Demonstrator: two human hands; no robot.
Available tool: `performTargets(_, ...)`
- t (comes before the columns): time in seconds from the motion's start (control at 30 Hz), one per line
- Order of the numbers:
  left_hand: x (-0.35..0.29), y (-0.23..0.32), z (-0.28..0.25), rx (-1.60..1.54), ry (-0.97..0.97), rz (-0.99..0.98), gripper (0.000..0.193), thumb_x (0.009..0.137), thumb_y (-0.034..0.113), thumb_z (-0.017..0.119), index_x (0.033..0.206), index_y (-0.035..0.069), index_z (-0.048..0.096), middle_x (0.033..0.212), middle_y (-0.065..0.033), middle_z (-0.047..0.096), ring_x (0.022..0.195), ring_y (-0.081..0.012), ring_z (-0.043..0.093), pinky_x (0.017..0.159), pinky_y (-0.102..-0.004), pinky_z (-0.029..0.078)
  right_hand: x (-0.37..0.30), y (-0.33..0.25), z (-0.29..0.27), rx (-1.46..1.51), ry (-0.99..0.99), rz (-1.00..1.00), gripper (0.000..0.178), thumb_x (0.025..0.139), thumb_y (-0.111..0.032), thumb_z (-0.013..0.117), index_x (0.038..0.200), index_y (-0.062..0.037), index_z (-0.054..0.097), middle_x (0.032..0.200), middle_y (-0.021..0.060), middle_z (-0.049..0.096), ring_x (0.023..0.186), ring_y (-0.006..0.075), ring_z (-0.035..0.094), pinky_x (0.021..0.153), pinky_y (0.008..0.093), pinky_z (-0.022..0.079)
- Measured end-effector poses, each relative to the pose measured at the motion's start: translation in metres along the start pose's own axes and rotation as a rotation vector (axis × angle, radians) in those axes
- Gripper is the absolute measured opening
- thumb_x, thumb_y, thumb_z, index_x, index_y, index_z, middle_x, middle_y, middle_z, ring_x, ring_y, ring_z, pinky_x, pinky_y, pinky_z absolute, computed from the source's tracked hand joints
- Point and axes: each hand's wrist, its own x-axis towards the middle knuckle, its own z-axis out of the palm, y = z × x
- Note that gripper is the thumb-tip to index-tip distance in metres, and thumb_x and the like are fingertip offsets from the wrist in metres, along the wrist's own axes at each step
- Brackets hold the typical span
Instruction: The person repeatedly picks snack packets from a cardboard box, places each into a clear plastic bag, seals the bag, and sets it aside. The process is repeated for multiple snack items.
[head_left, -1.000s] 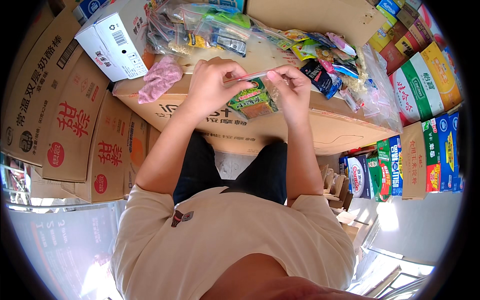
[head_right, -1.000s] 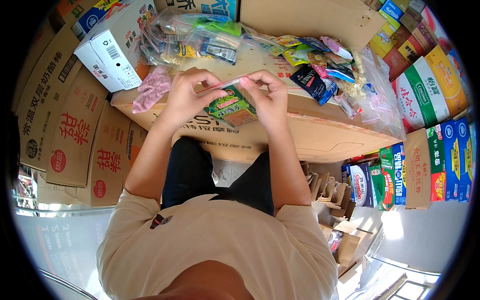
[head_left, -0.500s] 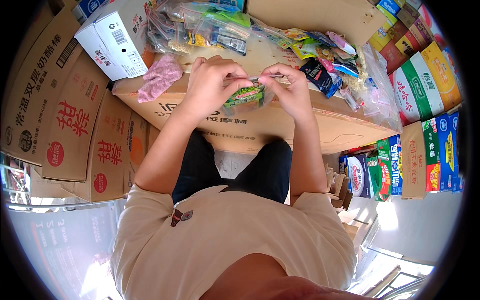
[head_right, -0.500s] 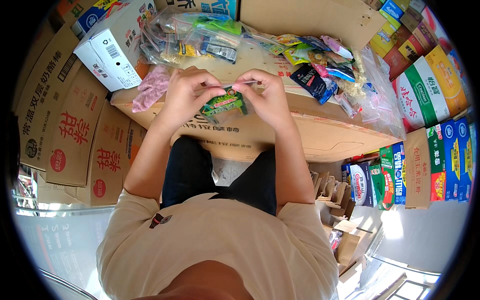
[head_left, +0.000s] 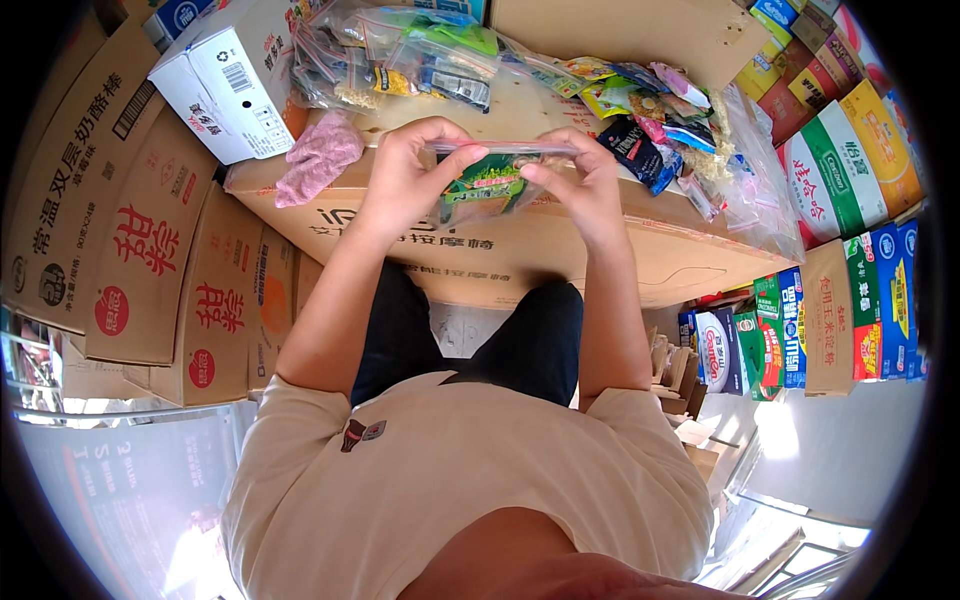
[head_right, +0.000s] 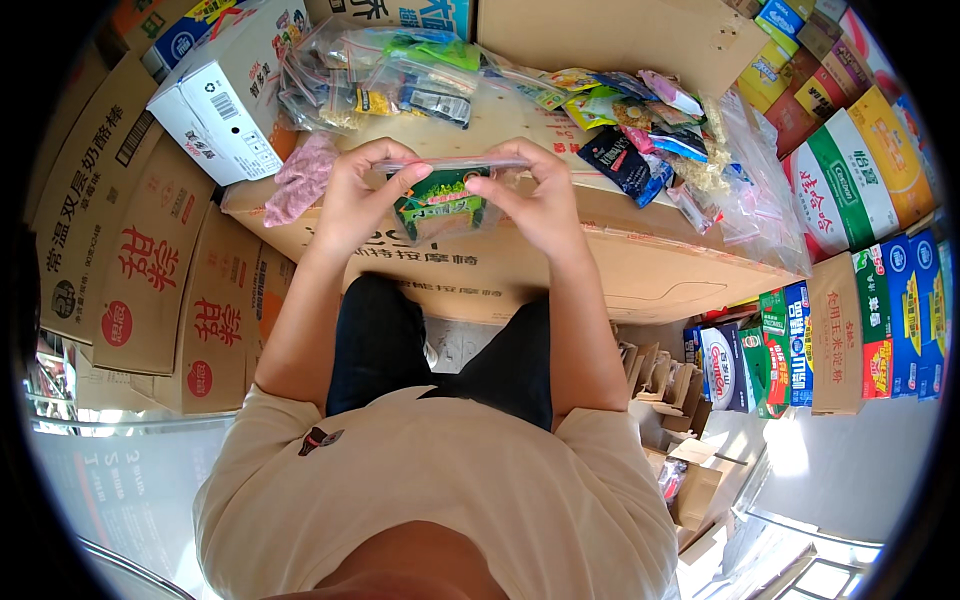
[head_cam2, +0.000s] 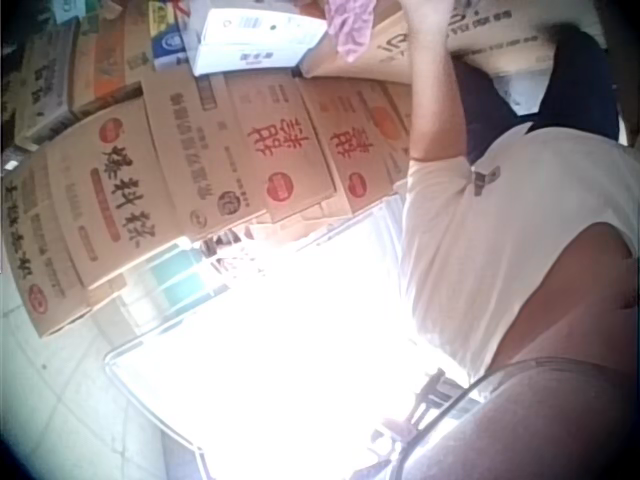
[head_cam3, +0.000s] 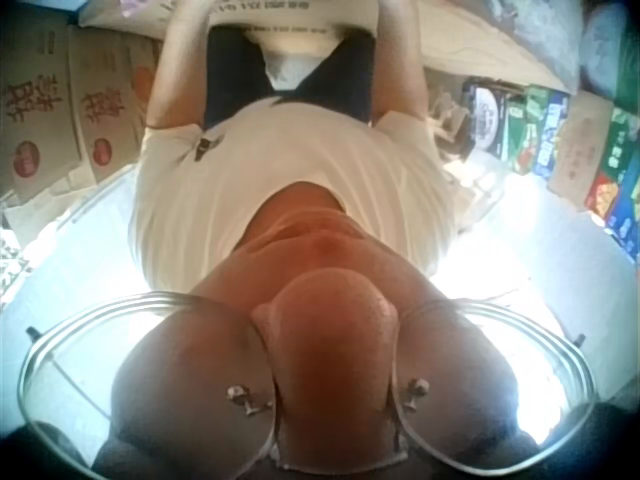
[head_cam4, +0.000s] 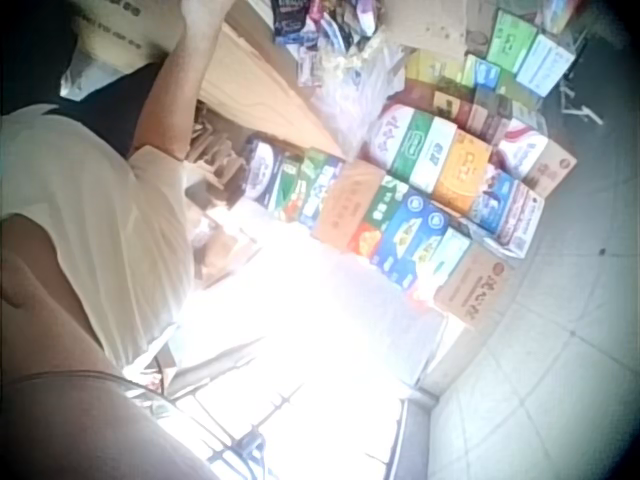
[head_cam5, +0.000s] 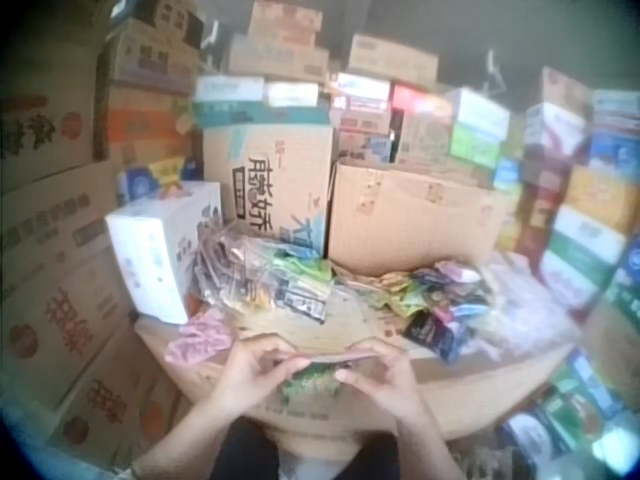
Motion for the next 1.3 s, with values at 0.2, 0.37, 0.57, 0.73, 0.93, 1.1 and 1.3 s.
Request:
performTargets(0.2, 0.000, 0.003, 0.002, -0.020, 0.029, 0.043, 0.013, 0.086, 0.011, 0.071, 0.086, -0.001, 0.065, 0.081, -0.0019, 0.066, 0.078, -0.0061, 0.059, 0.072, -0.0220, 0.047, -0.001, 0.004, 0.004, 0.122, 0.065, 0.061, 0.038, 0.074, -0.001, 0.078, 0.108, -0.0030, 0.061, 0.094, 0.0003, 0.066, 0.084, 0.0070, 0.058, 0.078, 0.0233, 0.046)
performTargets(0.37, -0.002, 0.001, 0.001, -0.004, 0.042, 0.011, 0.013, 0.087, 0.010, 0.071, 0.083, -0.001, 0.064, 0.079, -0.0015, 0.065, 0.076, -0.0058, 0.058, 0.069, -0.0218, 0.047, -0.004, 0.003, 0.003, 0.126, 0.078, 0.056, 0.035, 0.074, 0.001, 0.076, 0.106, -0.0029, 0.062, 0.092, -0.0003, 0.066, 0.082, 0.0063, 0.056, 0.077, 0.0226, 0.045)
performTargets(0.57, -0.003, -0.001, 0.002, 0.010, 0.061, 0.030, 0.015, 0.087, 0.009, 0.070, 0.079, 0.000, 0.062, 0.076, -0.0016, 0.064, 0.074, -0.0055, 0.057, 0.068, -0.0220, 0.047, -0.007, 0.007, 0.003, 0.167, 0.095, 0.081, 0.033, 0.076, 0.002, 0.074, 0.106, -0.0026, 0.061, 0.090, 0.0004, 0.066, 0.078, 0.0058, 0.055, 0.075, 0.0229, 0.044)
performTargets(0.73, -0.005, 0.000, 0.004, -0.012, 0.091, 0.052, 0.014, 0.086, 0.009, 0.070, 0.079, 0.000, 0.063, 0.075, -0.0018, 0.065, 0.074, -0.0061, 0.057, 0.069, -0.0234, 0.047, -0.008, 0.006, 0.006, 0.239, 0.129, 0.083, 0.032, 0.078, -0.001, 0.073, 0.108, -0.0017, 0.060, 0.089, 0.0009, 0.066, 0.080, 0.0078, 0.057, 0.078, 0.0240, 0.044)
performTargets(0.93, -0.004, 0.007, 0.007, 0.029, 0.039, 0.061, 0.013, 0.087, 0.010, 0.070, 0.082, -0.001, 0.064, 0.076, -0.0030, 0.066, 0.076, -0.0072, 0.059, 0.071, -0.0242, 0.047, 0.004, -0.008, -0.005, -0.084, -0.042, -0.069, 0.023, 0.079, -0.004, 0.073, 0.100, -0.0008, 0.064, 0.088, 0.0044, 0.068, 0.084, 0.0113, 0.061, 0.083, 0.0264, 0.046)
performTargets(1.1, -0.006, 0.007, 0.004, 0.060, 0.012, 0.044, 0.016, 0.087, 0.013, 0.071, 0.082, -0.001, 0.064, 0.077, -0.0031, 0.066, 0.076, -0.0076, 0.060, 0.071, -0.0244, 0.047, 0.002, -0.010, -0.013, -0.080, -0.137, 0.091, 0.010, 0.082, -0.007, 0.072, 0.086, 0.0001, 0.066, 0.083, 0.0050, 0.068, 0.084, 0.0109, 0.061, 0.081, 0.0263, 0.047)
performTargets(1.3, -0.012, 0.006, 0.014, -0.410, 0.012, -0.162, 0.015, 0.087, 0.013, 0.071, 0.089, -0.001, 0.068, 0.083, -0.0042, 0.070, 0.078, -0.0074, 0.061, 0.074, -0.0246, 0.049, -0.004, -0.003, -0.002, 0.158, 0.011, 0.169, 0.011, 0.085, -0.009, 0.071, 0.087, -0.0003, 0.065, 0.080, 0.0031, 0.068, 0.077, 0.0087, 0.060, 0.074, 0.0234, 0.046)
